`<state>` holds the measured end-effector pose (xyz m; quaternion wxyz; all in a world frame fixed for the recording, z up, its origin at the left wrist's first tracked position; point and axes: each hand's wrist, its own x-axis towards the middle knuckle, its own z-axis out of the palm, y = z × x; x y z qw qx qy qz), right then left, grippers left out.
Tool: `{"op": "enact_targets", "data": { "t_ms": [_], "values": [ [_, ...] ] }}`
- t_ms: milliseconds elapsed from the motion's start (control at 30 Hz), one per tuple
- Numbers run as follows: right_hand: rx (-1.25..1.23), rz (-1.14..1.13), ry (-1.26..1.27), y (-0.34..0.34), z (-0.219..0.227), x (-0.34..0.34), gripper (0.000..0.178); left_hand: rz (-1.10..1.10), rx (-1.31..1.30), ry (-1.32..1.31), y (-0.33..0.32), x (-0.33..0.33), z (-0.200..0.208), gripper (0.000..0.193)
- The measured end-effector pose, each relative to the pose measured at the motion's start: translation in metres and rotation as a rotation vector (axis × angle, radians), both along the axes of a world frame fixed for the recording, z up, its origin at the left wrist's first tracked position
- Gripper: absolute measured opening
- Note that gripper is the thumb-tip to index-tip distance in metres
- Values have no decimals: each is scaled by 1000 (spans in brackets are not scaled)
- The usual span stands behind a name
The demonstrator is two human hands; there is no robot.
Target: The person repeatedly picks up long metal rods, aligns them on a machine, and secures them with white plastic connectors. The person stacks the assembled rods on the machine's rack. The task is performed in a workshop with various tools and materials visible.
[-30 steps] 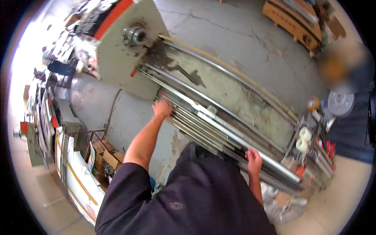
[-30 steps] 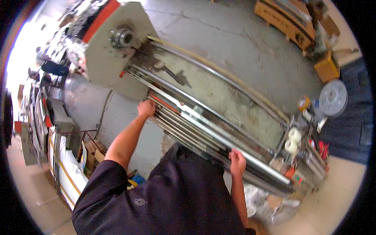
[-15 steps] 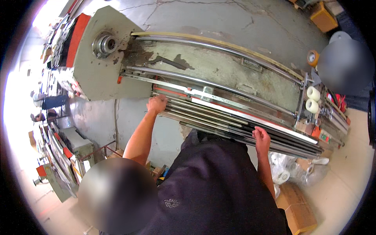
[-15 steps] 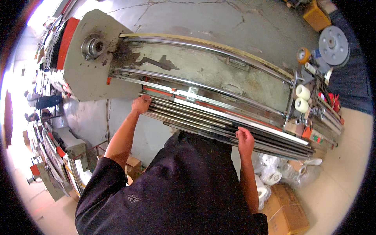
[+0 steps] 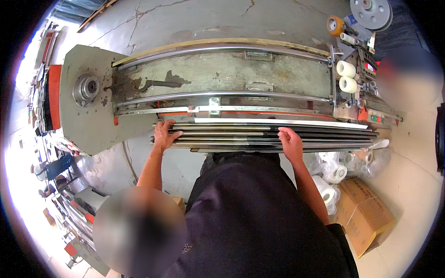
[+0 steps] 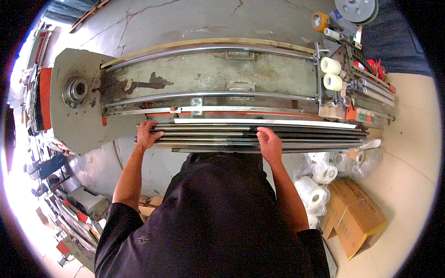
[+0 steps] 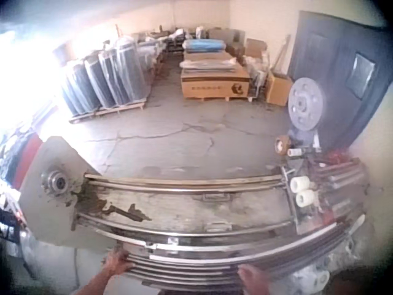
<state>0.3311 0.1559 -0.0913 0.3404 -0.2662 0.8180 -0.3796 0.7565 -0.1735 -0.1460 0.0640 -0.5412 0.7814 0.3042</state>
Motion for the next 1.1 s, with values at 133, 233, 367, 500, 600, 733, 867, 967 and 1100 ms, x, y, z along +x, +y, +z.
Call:
{"op": "enact_targets", "data": {
  "t_ms": [133, 233, 367, 500, 600, 733, 867, 967, 1100],
  "values": [
    [34, 20, 62, 1, -6, -8, 23, -277, -13, 96, -17, -6, 14, 45],
    [102, 64, 126, 1, -2, -14, 23, -276, 20, 137, -26, -1, 14, 39],
    [74, -18, 113, 13, -9, -15, 23, -240, 97, 47, -29, -2, 24, 37],
    [107, -37, 98, 20, -10, -13, 23, -544, 38, -121, -41, -5, 18, 33],
    [116, -8, 123, 18, -5, -10, 23, -755, -5, -240, -49, -8, 17, 34],
    [110, 83, 329, 19, -11, -7, 25, -849, 16, -290, -54, -16, 20, 35],
    [100, 301, 604, 15, -6, -17, 35, -897, 9, -244, -60, -4, 3, 35],
    [85, 358, 690, 18, -6, -24, 40, -910, 3, -236, -58, -8, 10, 37],
    [108, 360, 677, 22, -6, -35, 42, -925, -109, -178, -55, -1, 15, 38]
  ]
}}
